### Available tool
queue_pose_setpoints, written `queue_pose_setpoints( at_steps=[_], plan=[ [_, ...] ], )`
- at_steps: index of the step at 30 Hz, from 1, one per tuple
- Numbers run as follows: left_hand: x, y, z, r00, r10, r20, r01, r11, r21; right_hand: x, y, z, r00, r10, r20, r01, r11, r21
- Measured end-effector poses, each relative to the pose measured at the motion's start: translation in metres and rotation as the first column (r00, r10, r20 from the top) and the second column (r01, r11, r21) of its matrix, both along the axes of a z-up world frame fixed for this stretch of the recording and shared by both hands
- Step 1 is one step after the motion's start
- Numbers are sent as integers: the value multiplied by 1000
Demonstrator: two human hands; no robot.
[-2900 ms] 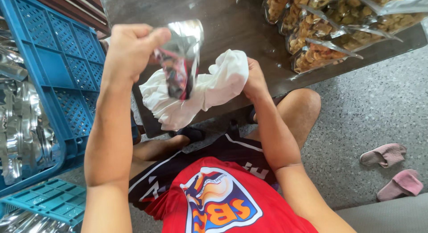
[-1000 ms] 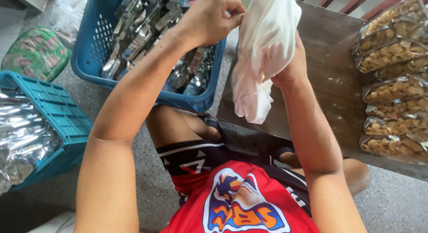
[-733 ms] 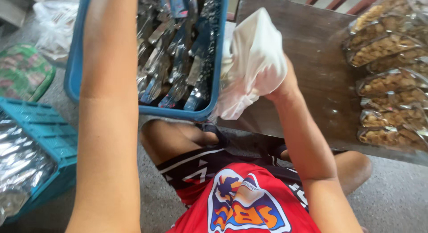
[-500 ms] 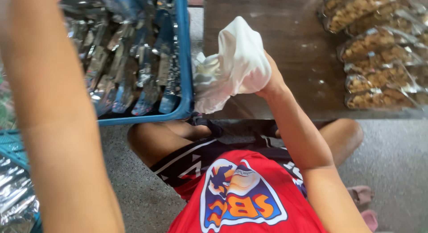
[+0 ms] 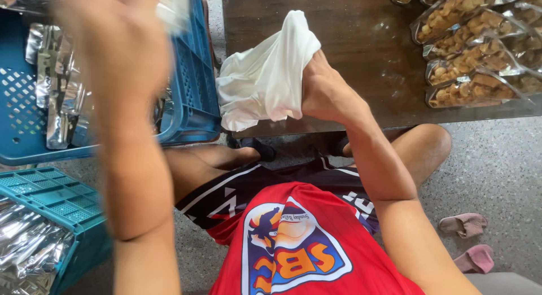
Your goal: The person sits on the floor and repeatedly picks up small transparent snack packets from a blue crate. They place each packet into a white cloth bag, then transfer the bag's contents into a larger clear plastic bag, which is set aside on the table.
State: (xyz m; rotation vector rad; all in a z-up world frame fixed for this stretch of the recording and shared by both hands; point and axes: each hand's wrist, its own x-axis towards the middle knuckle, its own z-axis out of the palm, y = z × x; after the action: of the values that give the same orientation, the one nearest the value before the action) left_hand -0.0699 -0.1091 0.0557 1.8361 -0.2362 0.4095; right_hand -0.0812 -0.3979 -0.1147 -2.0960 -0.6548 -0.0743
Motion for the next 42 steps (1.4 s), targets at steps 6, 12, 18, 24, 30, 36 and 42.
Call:
queue_pose_setpoints(
  at_steps=[6,12,18,24,30,36,42],
  plan=[
    [-23,-146,-134,929,-285,-238,239,949,-203,-10,-15,-34,943,-100,318,199,934,-297],
    [-38,-133,-203,786,-577,-222,357,718,-598,-10,-42,-77,899,-353,-260,351,935,-57],
    [-45,-148,-228,777,-482,-404,276,839,-470,-18,-27,-124,801,-212,559,240,970,24],
    [-47,-140,-220,815,-488,-314,323,831,-453,-14,-36,-123,958,-157,-242,253,857,449],
    [-56,-136,-248,825,-462,-325,316,855,-412,-22,-27,-135,844,-185,504,170,983,75],
    [-56,-93,-235,755,-640,-144,324,555,-766,-10,-65,-144,993,-106,50,66,854,515],
    [-14,-109,-237,805,-587,-81,430,673,-602,-18,-70,-146,863,176,-473,69,888,455]
  ],
)
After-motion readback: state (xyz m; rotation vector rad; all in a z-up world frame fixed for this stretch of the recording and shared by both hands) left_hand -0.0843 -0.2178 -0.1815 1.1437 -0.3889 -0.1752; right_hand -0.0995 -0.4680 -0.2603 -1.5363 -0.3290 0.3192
